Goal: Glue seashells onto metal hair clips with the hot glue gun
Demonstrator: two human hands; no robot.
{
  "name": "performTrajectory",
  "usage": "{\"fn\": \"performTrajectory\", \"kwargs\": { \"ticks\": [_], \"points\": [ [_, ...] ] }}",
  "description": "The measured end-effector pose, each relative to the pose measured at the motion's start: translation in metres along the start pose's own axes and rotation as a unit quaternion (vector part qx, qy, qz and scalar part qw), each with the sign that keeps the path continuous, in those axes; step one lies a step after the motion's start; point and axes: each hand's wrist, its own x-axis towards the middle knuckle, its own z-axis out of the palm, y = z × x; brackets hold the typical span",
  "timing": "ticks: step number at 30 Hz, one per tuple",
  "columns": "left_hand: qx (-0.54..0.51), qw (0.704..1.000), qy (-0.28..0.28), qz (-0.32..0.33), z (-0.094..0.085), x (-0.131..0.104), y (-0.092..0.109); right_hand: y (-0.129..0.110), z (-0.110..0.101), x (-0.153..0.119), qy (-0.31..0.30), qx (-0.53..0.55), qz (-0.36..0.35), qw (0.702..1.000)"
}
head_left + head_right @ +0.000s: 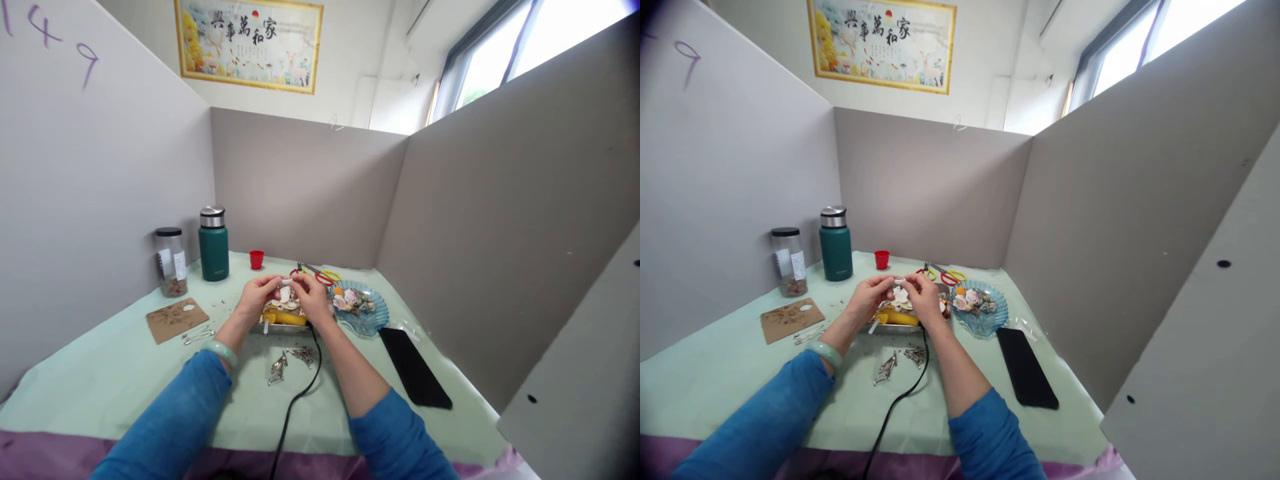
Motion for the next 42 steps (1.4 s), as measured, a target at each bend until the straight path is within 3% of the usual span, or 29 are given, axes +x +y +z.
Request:
{"fn": "performTrajectory", "kwargs": {
  "ticks": [17,37,42],
  "points": [
    [0.007,1.000,0.000,0.004,0.0021,-0.0022,0.0031,-0.0018,0.0012,0.0023,-0.016,0.143,0.108,0.984],
    [0.030,0.999,-0.006,0.012,0.0002,-0.0013,-0.0002,-0.0069,0.0031,0.0029,-0.004,0.181,0.171,0.969],
    [0.041,0.999,-0.001,0.016,0.0015,-0.0023,0.0029,-0.0022,0.0033,0.0036,-0.010,0.157,0.149,0.976]
  ]
}}
